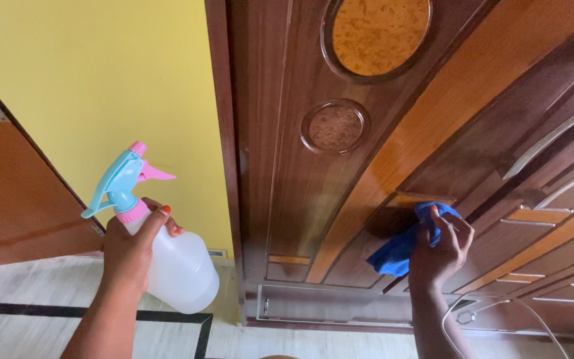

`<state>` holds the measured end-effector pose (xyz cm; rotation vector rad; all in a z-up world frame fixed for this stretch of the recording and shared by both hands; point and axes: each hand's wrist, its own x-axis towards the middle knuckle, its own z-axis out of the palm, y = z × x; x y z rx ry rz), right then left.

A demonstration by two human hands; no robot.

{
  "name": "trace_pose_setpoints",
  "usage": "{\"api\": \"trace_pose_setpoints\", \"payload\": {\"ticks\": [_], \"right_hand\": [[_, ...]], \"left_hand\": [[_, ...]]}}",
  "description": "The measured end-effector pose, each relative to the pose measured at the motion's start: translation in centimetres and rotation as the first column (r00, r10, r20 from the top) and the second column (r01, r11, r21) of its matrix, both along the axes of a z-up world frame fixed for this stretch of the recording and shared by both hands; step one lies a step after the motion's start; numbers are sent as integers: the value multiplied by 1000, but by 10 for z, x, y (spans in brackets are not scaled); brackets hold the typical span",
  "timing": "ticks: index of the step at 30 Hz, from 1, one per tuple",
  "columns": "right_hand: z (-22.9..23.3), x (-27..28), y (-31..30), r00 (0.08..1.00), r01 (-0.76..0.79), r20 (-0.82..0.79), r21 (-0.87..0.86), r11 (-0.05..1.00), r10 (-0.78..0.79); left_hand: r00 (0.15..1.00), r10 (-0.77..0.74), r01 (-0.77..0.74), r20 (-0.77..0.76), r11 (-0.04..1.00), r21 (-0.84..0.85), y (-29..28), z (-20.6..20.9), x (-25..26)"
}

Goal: The person cleans a dark brown wooden door by spraying a cleaning solution from a bottle and wiping the surface with a blue cloth. The person systematically wipes the lower panels and then moves to the upper sections of the door.

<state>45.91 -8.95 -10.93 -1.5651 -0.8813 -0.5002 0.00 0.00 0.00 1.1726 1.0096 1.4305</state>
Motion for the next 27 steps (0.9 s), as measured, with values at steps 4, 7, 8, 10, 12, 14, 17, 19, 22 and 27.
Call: {"api": "trace_pose_setpoints", "payload": {"ticks": [4, 7, 8, 10, 12, 14, 17, 19, 22, 27], "right_hand": [[13, -31, 9, 992, -87, 93, -1, 996, 87], [21, -58, 20, 982, -139, 130, 17, 990, 136], [24, -67, 23, 980, -155, 129, 25, 988, 151], [29, -85, 28, 972, -189, 143, 24, 982, 184], [35, -102, 30, 961, -224, 170, 4, 975, 220], [42, -119, 33, 946, -252, 204, -19, 967, 251], [50, -146, 40, 912, -331, 238, -50, 942, 333], [54, -164, 47, 892, -373, 251, -65, 925, 377], [60, -192, 61, 856, -434, 268, -94, 896, 442], [66, -230, 79, 781, -522, 298, -171, 836, 549]], "left_hand": [[1000, 5, -6, 11, 1000, 20, 1, 0, -11], [1000, 15, -16, 13, 999, 29, -1, 1, -18], [1000, 22, -22, 3, 999, 24, -1, 1, -21], [1000, 26, -27, 13, 999, 21, -3, 3, -28], [998, 19, -21, 52, 999, 24, -5, 4, -34], [998, 29, -32, 51, 998, 47, -8, 4, -40], [999, 39, -41, 37, 998, 55, -11, 5, -52], [998, 52, -53, 27, 997, 48, -13, 6, -60], [997, 80, -80, 17, 996, 40, -17, 7, -73], [997, 76, -75, -11, 994, 73, -26, 7, -95]]}}
